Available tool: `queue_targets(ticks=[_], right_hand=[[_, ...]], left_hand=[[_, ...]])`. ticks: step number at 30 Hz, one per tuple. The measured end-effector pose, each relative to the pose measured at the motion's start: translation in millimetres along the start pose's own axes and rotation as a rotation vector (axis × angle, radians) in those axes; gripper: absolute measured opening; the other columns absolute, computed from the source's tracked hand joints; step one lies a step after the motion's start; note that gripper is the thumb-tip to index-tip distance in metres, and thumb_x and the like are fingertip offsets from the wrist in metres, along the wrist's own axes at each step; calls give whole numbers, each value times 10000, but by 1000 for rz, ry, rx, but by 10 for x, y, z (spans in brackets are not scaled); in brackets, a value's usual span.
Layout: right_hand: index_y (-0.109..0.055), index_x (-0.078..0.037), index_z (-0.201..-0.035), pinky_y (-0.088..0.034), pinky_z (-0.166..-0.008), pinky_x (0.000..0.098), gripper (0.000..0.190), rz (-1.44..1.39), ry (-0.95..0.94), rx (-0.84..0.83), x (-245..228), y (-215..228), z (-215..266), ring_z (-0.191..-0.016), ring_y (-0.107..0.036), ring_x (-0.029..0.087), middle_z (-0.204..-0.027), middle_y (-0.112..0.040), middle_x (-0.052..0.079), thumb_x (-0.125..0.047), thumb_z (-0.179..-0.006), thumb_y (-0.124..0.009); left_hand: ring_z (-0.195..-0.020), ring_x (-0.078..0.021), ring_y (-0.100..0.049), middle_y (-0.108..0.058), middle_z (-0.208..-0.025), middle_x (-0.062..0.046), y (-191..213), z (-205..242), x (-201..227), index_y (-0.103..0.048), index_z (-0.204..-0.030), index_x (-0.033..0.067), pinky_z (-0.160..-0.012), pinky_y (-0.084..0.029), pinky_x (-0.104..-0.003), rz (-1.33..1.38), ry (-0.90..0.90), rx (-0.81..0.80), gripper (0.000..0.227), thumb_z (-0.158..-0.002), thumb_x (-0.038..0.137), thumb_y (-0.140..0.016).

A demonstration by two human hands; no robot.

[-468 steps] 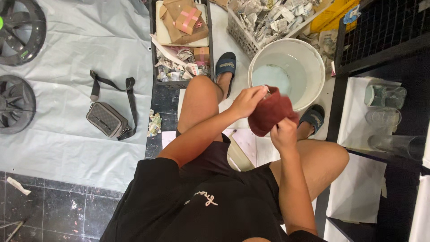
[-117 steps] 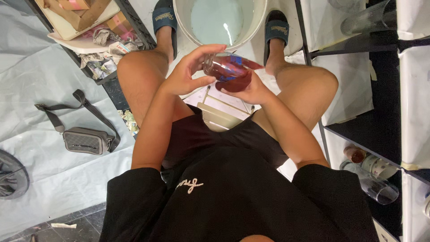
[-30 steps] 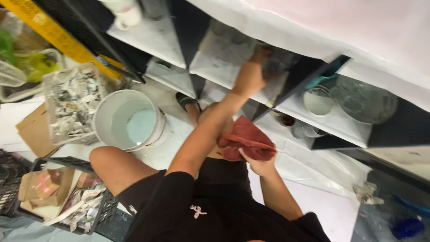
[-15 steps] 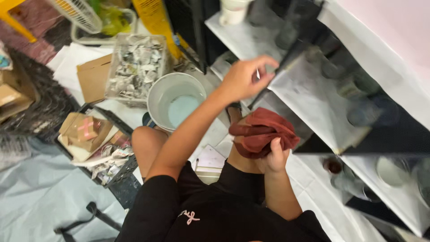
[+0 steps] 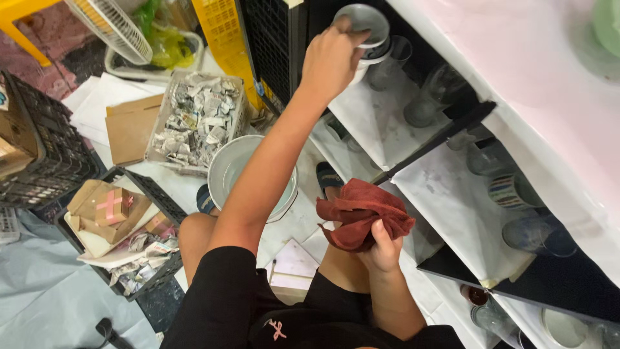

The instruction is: The person sits on the floor and wipes several ceramic cups and bowls with a red cloth. They pick up each item from a nearby shelf, wipe it thoroughly, and place it back on the shelf.

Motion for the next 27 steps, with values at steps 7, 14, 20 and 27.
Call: queue_targets(ticks=[7,14,20,27], right_hand=[[-515,32,-1421,-499,-1062,431,520,98,6,40,177,184,-5,-1229,-615,267,-1348,-626,151,-227,-1002,-684],[-514,39,-1424,-486,-1068,422,550,163,-31,78,316,242,154,-1225,-609,249,-1339,-631,140,-220,-981,-712],[-504,30,-1438,-476,-1111,422,616,170,-32,18,362,-18,119,-1254,-605,250,-1356,-627,133,-263,-955,-748],[-485,-3,-1446,-443,-1174,407,668,292,-54,16,760,-52,87,-1304,-570,228,-1390,-597,103,-326,-951,-795]], left_hand=[[-745,-340,-688,-687,-861,-119,-236,-63,-83,-785,-902,140,-658,-523,-473,-161,40,-35,112,-828,99,-711],[-912,-240,-624,-637,-950,-19,426,132,147,-736,-988,106,-784,-463,-399,-59,-286,206,129,-872,101,-678],[-898,-228,-571,-568,-988,-15,1275,683,151,-767,-1069,121,-748,-415,-392,-169,-287,124,179,-893,118,-729],[-1015,-238,-656,-691,-1059,-18,1710,2263,-534,-759,-1015,120,-827,-490,-388,-48,95,68,188,-843,85,-826]])
Point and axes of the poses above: each hand's wrist, its own z-axis away from the middle knuckle, its own y-axis out of the back of the hand, x = y × z, the point moved 3 cm from there along -z, towards the middle knuckle
